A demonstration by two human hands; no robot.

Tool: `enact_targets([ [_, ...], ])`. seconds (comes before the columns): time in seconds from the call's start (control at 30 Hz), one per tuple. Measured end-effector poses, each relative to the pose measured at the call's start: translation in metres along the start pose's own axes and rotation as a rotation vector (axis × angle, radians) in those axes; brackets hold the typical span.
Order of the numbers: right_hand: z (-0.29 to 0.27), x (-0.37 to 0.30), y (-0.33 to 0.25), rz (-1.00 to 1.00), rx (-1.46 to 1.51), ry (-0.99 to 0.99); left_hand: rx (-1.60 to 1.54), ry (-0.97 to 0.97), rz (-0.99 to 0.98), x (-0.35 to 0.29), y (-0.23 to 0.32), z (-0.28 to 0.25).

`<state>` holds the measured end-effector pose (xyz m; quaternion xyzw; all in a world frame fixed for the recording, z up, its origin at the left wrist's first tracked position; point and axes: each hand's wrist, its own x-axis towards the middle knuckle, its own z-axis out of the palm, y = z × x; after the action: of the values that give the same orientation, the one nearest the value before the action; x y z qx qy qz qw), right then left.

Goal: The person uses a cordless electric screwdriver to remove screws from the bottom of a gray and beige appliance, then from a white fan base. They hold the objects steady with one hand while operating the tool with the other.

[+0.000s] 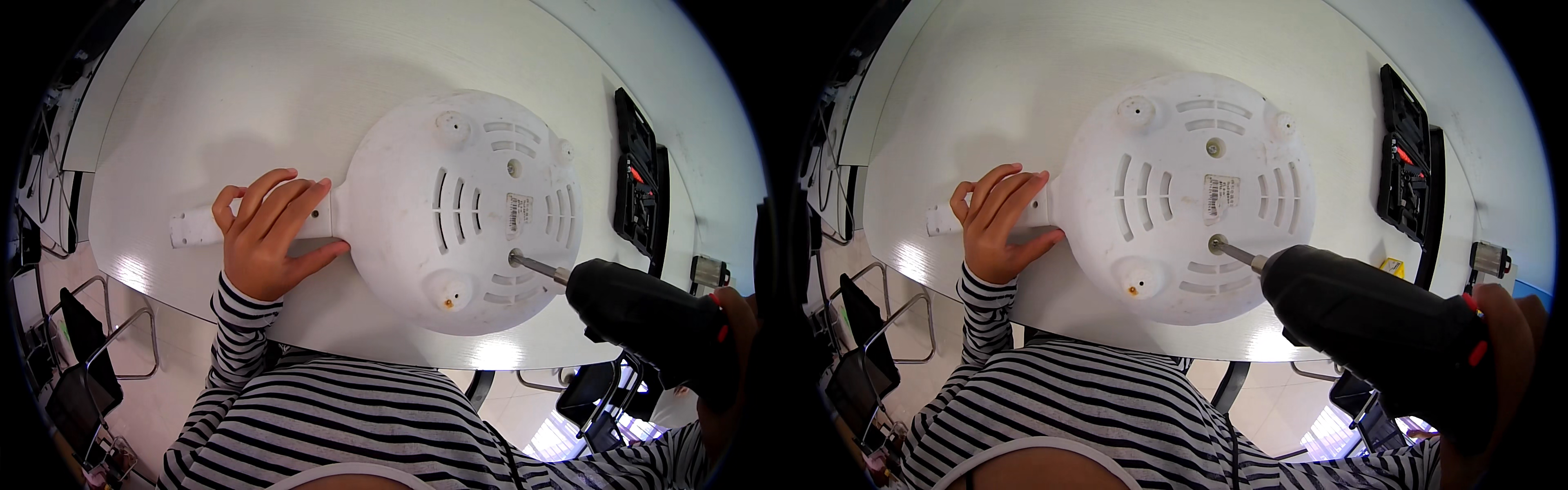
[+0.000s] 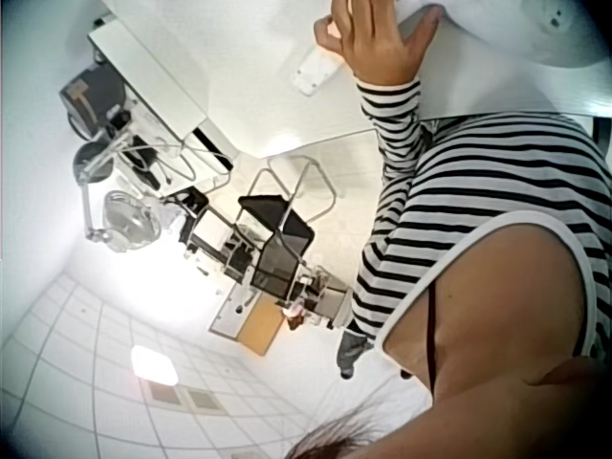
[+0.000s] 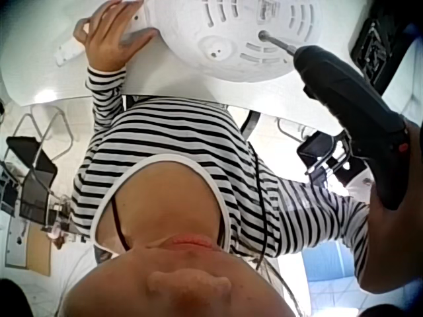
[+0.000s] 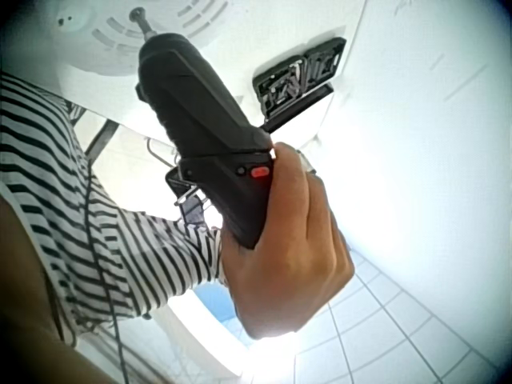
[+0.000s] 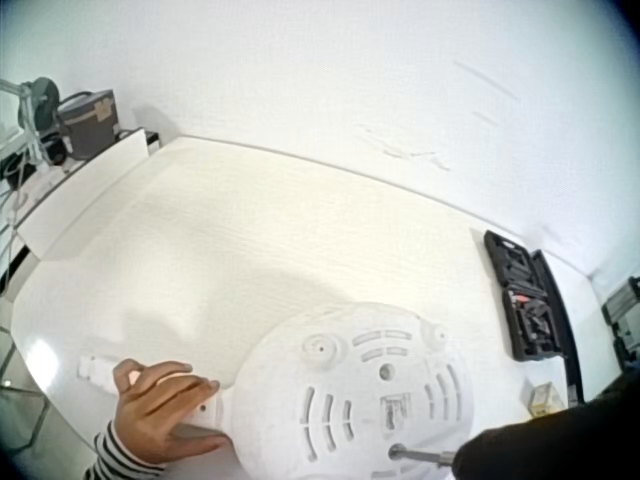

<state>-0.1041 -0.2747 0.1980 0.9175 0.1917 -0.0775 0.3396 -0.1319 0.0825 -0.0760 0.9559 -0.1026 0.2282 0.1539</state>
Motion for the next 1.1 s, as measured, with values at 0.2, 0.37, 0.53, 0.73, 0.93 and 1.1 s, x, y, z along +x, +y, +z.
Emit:
enact_targets([
  [0.2, 0.000, 0.004, 0.001, -0.022, 0.009, 0.018, 0.012, -0.002, 0.005, 0.001, 0.001, -0.001],
  [0.37, -0.008, 0.004, -0.002, -0.033, 0.008, 0.014, 0.005, 0.010, 0.007, 0.000, 0.000, 0.000],
  [0.53, -0.011, 0.007, -0.002, -0.064, 0.011, 0.015, 0.015, 0.013, 0.004, -0.001, 0.001, 0.000],
  [0.73, -0.019, 0.010, -0.008, -0.089, 0.012, 0.015, 0.007, 0.020, 0.009, -0.001, 0.000, 0.001],
  [0.93, -0.027, 0.015, -0.014, -0.128, 0.012, 0.018, -0.002, 0.022, 0.001, -0.002, 0.000, 0.002],
  [1.1, -0.036, 0.022, -0.020, -0.173, 0.014, 0.026, 0.006, -0.012, -0.007, -0.003, 0.000, 0.001],
])
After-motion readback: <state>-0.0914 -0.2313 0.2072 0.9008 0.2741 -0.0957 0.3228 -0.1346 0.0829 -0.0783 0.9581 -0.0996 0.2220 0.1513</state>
